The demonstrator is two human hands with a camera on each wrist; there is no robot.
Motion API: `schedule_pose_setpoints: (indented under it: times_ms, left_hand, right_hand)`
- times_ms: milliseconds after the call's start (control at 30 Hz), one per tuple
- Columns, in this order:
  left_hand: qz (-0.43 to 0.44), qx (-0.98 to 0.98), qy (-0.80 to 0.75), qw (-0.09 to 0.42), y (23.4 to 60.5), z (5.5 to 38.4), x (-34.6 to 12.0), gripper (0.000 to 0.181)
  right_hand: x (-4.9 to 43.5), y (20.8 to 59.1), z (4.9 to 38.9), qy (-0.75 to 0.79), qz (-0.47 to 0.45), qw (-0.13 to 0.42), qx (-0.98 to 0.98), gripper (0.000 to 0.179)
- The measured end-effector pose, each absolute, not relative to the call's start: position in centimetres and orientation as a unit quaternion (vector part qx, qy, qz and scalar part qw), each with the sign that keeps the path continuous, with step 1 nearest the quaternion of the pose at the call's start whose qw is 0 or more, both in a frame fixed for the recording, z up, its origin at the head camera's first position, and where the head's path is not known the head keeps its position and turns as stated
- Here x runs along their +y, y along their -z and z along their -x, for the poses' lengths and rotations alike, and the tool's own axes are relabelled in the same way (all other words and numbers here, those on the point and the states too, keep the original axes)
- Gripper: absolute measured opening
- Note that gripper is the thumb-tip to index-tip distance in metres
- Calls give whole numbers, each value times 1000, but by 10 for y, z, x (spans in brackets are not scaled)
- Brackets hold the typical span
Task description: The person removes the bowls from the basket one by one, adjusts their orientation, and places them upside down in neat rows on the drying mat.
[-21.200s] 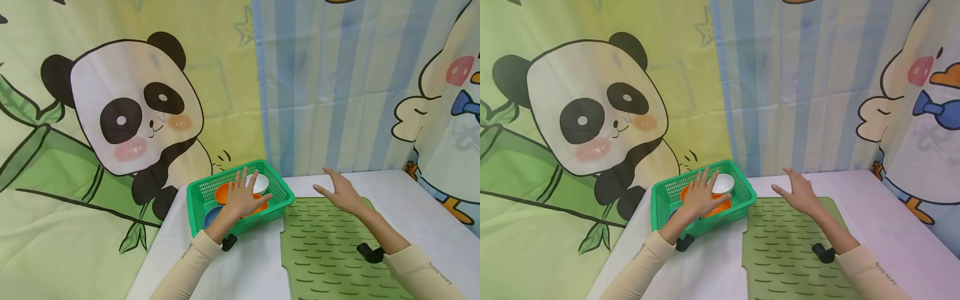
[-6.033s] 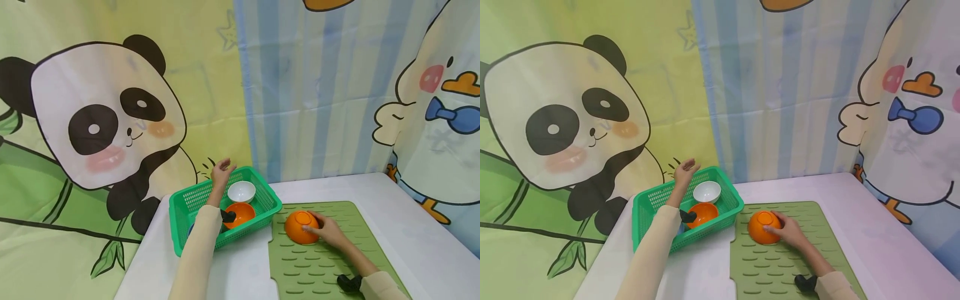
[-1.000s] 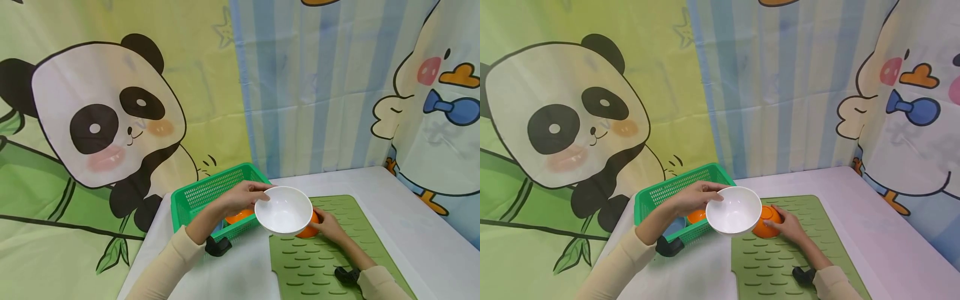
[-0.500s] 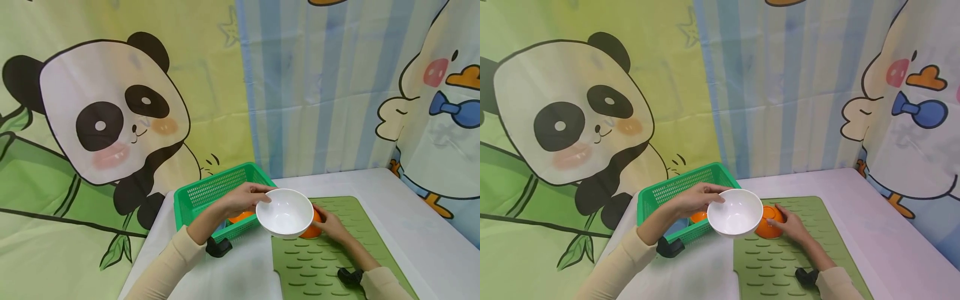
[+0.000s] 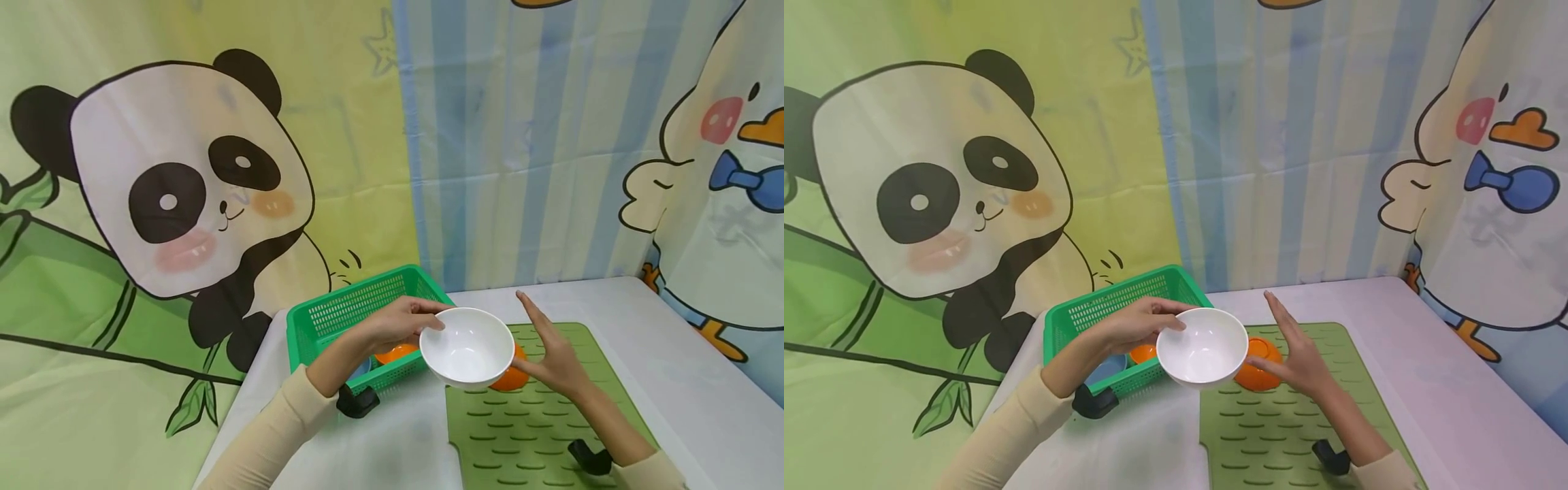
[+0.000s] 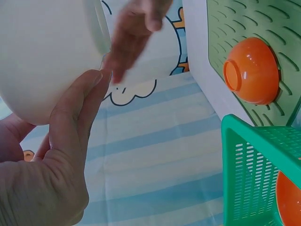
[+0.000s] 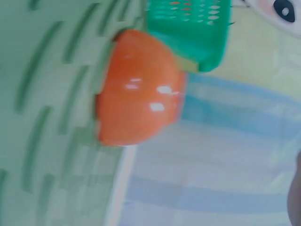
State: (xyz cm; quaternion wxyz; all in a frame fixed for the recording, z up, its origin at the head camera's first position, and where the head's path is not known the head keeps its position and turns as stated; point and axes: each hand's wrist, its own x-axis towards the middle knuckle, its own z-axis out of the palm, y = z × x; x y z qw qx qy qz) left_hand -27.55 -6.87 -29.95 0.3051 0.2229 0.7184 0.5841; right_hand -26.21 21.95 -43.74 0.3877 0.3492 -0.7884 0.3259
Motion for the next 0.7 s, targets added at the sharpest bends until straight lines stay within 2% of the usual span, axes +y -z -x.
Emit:
schedule_pose_setpoints:
  times_ms: [167, 367, 467, 700]
  left_hand:
    - [-222, 721, -582, 305, 297, 274, -67, 37]
    - [-223, 723, -579, 304, 297, 273, -66, 37]
    - [-225, 722, -578, 307, 296, 272, -65, 36]
    - [-221, 723, -577, 310, 296, 270, -64, 35]
  right_hand:
    - [199, 396, 240, -271, -452, 487, -696, 91]
    - [169, 366, 217, -207, -499, 590, -600, 78]
    - [159, 360, 211, -184, -512, 612, -573, 70]
    - [150, 354, 207, -160, -525, 625, -554, 54]
